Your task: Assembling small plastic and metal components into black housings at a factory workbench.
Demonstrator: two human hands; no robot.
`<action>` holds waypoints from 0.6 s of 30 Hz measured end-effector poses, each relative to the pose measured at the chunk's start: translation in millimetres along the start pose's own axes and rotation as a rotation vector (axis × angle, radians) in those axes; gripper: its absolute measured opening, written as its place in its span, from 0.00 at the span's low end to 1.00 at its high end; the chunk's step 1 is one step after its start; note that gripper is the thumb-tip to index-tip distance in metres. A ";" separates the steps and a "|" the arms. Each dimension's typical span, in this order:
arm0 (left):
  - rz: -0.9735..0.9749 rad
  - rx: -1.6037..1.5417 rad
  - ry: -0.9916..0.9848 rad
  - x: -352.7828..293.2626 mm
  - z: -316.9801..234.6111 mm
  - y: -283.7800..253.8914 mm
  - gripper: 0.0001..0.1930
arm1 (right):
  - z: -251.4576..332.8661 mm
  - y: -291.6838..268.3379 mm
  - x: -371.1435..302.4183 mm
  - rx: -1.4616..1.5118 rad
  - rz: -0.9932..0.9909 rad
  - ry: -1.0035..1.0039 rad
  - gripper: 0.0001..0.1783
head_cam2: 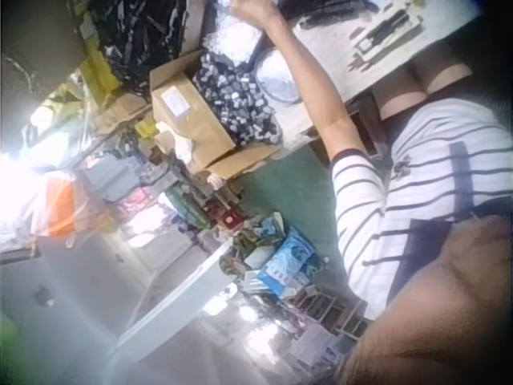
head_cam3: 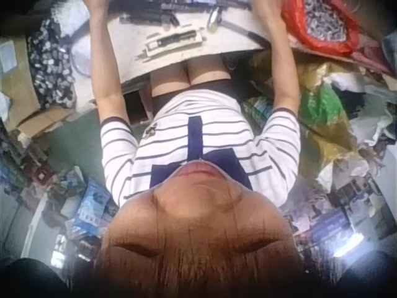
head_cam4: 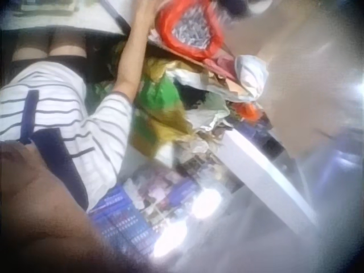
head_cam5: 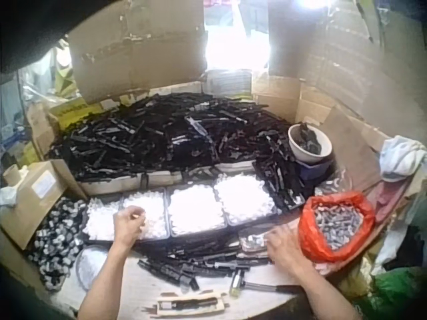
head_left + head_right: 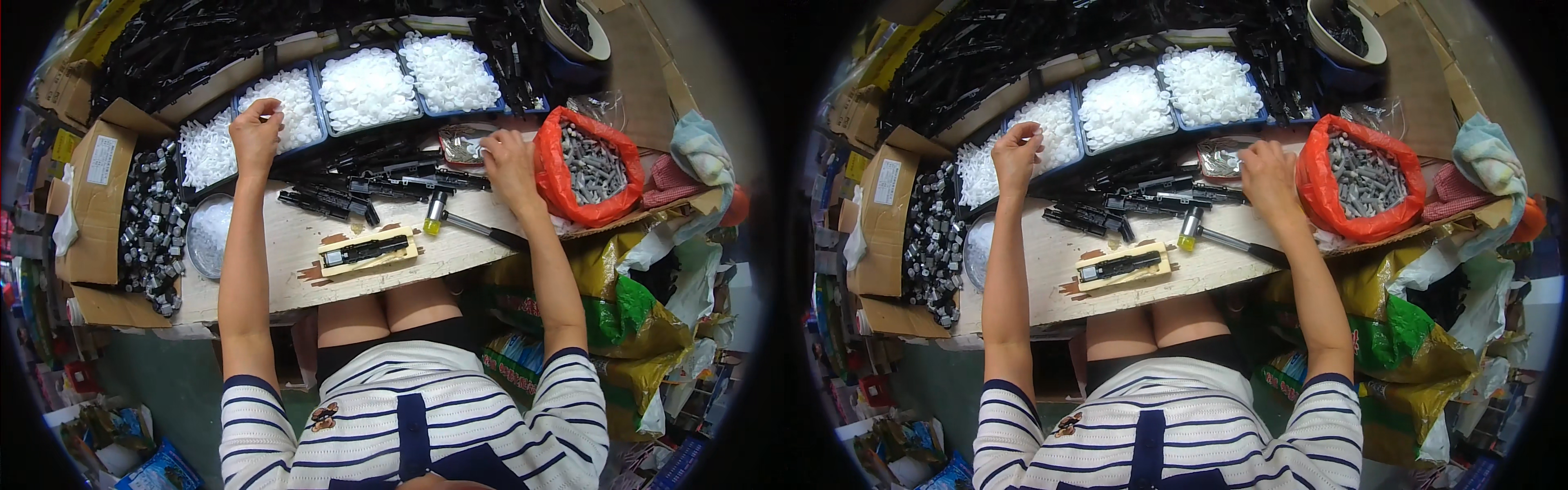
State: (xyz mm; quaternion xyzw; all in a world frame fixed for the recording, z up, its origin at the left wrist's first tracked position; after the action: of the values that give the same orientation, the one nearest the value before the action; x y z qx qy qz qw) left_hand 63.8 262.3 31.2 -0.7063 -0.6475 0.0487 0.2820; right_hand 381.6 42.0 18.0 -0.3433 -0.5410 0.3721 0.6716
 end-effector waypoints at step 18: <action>0.230 -0.971 -0.377 -179.3 -33.2 -14.5 0.09 | 10.0 36.3 22.2 -0.150 0.117 0.019 0.06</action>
State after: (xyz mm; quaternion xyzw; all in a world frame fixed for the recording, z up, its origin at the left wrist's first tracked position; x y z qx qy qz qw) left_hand 37.3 82.2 12.6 -0.8009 -0.5535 -0.0996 -0.2057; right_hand 370.2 79.7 -1.1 -0.4272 -0.5399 0.3659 0.6262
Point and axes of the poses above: each hand's wrist, its own x-axis towards the middle knuckle, its own y-axis out of the palm, z = x × y, the point moved 4 cm from there along x, towards the middle knuckle, and after that the axes turned 4 degrees about x, right-handed, at the moved point
